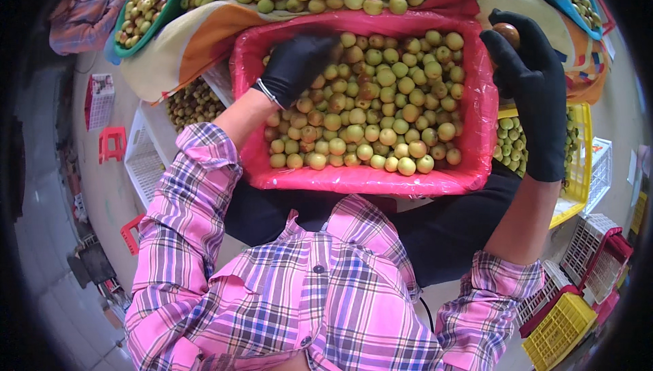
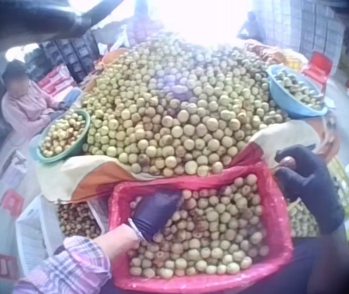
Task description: The person sits on the floor and sorts small green fruits from a large pile into a pink tray. They use gloved hands to pick up handfuls of fruit, inspect them, and place them into the tray, occasionally removing individual pieces.
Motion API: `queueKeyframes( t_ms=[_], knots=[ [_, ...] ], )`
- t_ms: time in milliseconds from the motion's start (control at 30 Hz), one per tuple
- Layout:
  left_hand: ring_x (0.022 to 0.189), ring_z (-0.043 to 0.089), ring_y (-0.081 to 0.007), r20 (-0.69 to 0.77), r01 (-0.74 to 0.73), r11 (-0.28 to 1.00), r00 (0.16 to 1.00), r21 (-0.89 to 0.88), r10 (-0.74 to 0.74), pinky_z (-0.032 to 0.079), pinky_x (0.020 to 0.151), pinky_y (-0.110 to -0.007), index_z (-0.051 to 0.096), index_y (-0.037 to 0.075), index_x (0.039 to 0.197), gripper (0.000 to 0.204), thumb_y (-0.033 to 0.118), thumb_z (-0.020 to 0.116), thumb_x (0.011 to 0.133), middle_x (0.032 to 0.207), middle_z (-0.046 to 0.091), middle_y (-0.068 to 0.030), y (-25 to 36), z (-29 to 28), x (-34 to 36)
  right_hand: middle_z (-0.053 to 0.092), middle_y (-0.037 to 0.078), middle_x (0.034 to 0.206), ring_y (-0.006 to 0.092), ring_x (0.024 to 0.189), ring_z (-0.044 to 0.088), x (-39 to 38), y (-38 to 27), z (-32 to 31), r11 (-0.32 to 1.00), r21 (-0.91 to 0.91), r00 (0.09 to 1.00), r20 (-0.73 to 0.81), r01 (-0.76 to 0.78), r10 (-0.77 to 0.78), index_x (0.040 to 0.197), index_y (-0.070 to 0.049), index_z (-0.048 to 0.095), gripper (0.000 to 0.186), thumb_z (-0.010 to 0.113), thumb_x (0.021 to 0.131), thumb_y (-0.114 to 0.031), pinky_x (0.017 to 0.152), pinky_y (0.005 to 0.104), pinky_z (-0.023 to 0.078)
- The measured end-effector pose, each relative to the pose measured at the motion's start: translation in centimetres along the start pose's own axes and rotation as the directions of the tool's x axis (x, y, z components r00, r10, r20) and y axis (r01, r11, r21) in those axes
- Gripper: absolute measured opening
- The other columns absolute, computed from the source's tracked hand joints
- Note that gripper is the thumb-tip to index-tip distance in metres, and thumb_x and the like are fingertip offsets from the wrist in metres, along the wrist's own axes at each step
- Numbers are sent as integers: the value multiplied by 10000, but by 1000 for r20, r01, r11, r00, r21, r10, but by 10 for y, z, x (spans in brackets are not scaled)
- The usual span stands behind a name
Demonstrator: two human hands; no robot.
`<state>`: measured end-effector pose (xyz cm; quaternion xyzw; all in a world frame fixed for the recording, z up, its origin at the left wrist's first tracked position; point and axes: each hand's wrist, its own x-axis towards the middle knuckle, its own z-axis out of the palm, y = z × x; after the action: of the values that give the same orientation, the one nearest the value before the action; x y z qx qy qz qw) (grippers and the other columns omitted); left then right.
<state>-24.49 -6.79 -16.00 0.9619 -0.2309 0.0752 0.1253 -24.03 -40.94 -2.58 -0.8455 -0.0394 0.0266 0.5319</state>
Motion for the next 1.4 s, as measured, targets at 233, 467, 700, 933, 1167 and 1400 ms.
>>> queueKeyframes(
  t_ms=[233, 467, 700, 933, 1167, 1400],
  knots=[
    [758, 654, -327, -57, 7, 1000, 998, -4, -7, 524, 615, -432, 660, 88, 873, 119, 93, 583, 782, 811, 645, -124, 17, 16, 7, 642, -38, 923, 30, 703, 538, -3, -6, 4, 1000, 27, 998, -66, 7, -5, 1162, -100, 630, 320, 699, 892, -258, 608, 181, 435],
    [827, 630, -310, 23, -54, 979, 998, -196, 59, 517, 665, -438, 657, 139, 983, 172, 143, 593, 824, 934, 612, -124, 37, -4, -2, 647, -10, 895, 43, 643, 539, -2, -5, 2, 998, 13, 995, -76, 62, -61, 1147, -77, 632, 332, 716, 879, -254, 580, 190, 450],
    [951, 609, -278, -66, 70, 841, 990, -536, -124, 501, 803, -343, 627, 92, 1132, 306, 104, 700, 835, 1026, 601, -116, 52, -2, 8, 663, 11, 894, 46, 644, 564, -2, -3, 2, 993, -41, 989, -93, 109, -112, 1123, -73, 639, 324, 723, 873, -261, 581, 198, 466],
    [973, 621, -292, -320, -107, 886, 946, -451, -49, 514, 837, -367, 637, 66, 1086, 258, 87, 669, 831, 1106, 621, -130, 71, 12, 53, 667, 17, 903, 69, 748, 603, -1, -2, -5, 994, -37, 989, -109, 99, -103, 1105, -61, 641, 326, 729, 869, -268, 636, 229, 490],
    [1003, 605, -343, -277, -272, 920, 941, -283, 194, 512, 839, -404, 598, 61, 1152, 370, 35, 630, 784, 1106, 622, -166, 98, 36, 81, 665, 20, 928, 73, 777, 595, -3, -10, -4, 990, -46, 984, -110, 133, -137, 1091, -50, 640, 324, 733, 864, -262, 659, 234, 491],
    [990, 616, -369, -226, -228, 846, 965, -482, 132, 505, 881, -420, 581, 62, 1223, 531, 45, 733, 715, 1071, 638, -173, 131, 63, 118, 663, 16, 875, 76, 729, 588, 1, -9, -4, 991, -73, 986, -120, 108, -117, 1091, -53, 637, 325, 733, 863, -264, 644, 235, 483]
  ],
)
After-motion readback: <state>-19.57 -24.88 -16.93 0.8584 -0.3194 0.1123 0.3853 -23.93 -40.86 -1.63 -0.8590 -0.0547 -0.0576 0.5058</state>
